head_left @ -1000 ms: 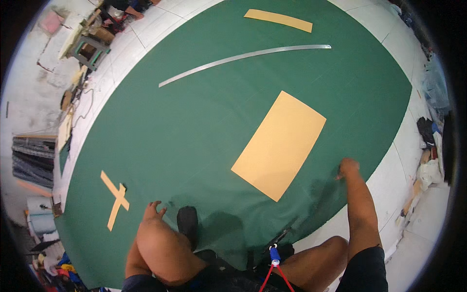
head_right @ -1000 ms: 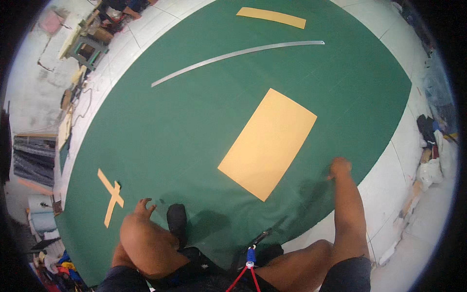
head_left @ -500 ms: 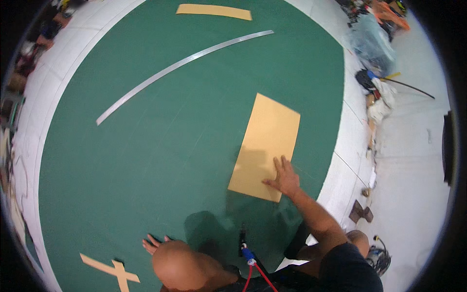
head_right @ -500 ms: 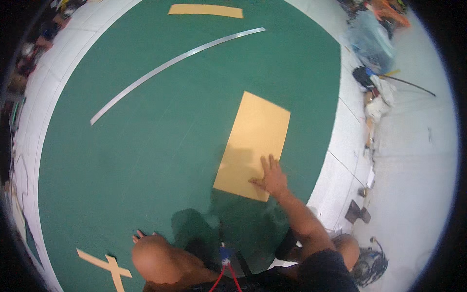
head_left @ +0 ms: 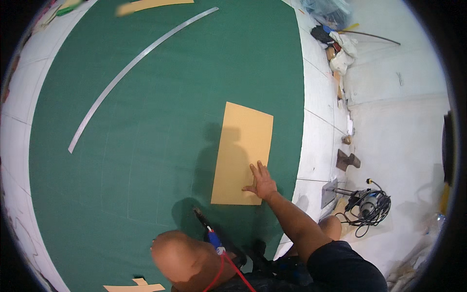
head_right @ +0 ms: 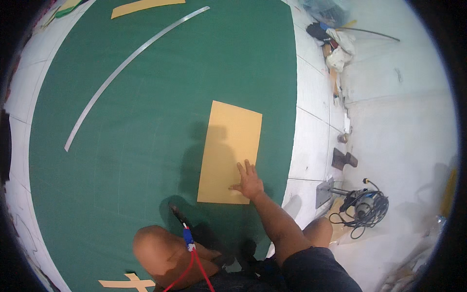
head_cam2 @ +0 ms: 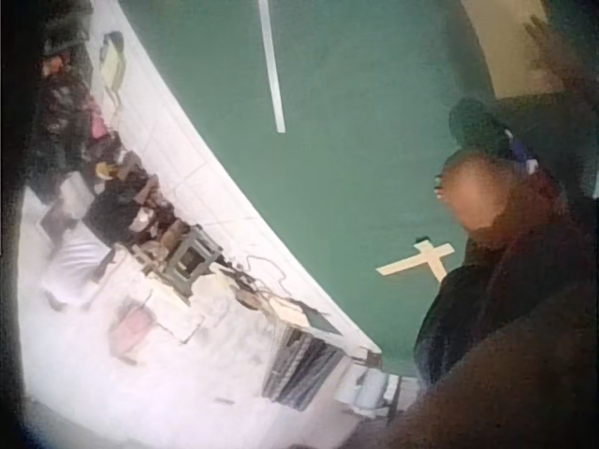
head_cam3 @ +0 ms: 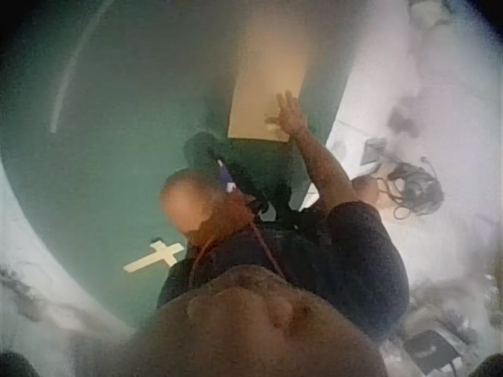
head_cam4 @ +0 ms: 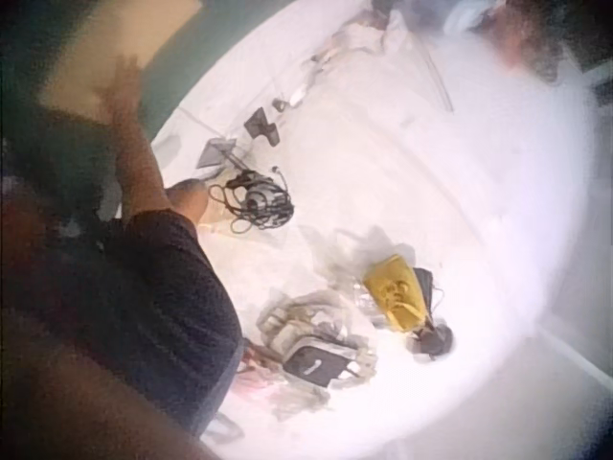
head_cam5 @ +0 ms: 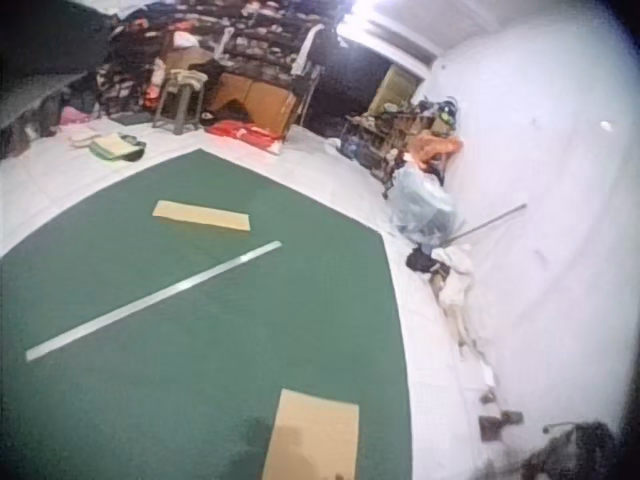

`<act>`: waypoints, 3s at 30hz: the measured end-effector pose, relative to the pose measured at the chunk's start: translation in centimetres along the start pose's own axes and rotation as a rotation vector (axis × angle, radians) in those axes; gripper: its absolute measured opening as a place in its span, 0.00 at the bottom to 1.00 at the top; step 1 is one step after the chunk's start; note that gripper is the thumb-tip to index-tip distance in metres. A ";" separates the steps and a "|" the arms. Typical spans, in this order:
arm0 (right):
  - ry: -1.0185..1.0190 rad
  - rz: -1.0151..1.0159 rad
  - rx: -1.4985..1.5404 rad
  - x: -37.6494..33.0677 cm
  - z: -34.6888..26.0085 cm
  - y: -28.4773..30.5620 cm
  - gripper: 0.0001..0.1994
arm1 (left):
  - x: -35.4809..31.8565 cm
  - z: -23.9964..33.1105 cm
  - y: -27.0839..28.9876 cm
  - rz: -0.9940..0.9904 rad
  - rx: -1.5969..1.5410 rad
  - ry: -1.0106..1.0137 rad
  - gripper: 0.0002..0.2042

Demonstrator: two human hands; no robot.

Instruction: The person sits on the floor and uses a pencil to mark lines on a rectangular piece of light-colored material. They repeatedly reposition the material and draw lines along its edges.

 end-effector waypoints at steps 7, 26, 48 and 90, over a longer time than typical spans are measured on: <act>-0.009 0.042 0.157 -0.8 1.6 -0.1 0.55 | 0.4 -1.1 0.7 -0.026 -0.042 -0.121 0.31; 0.039 0.141 0.079 0.2 1.8 -2.9 0.59 | 21.1 8.0 30.8 -0.274 0.095 -0.856 0.24; -0.136 0.304 0.352 -8.1 -1.2 -6.1 0.55 | 14.9 28.1 9.9 -0.372 0.152 -1.589 0.42; -0.240 0.426 0.296 -9.1 -7.9 -10.4 0.50 | 13.6 34.1 8.6 -0.291 0.085 -1.768 0.61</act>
Point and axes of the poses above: each hand's wrist, its own x-axis towards the middle knuckle, its own y-axis out of the back of the hand, z = x × y, the point moved 1 cm from there along x, towards the middle knuckle, and after that the axes turned 9 degrees about z, right-handed, at the moved point
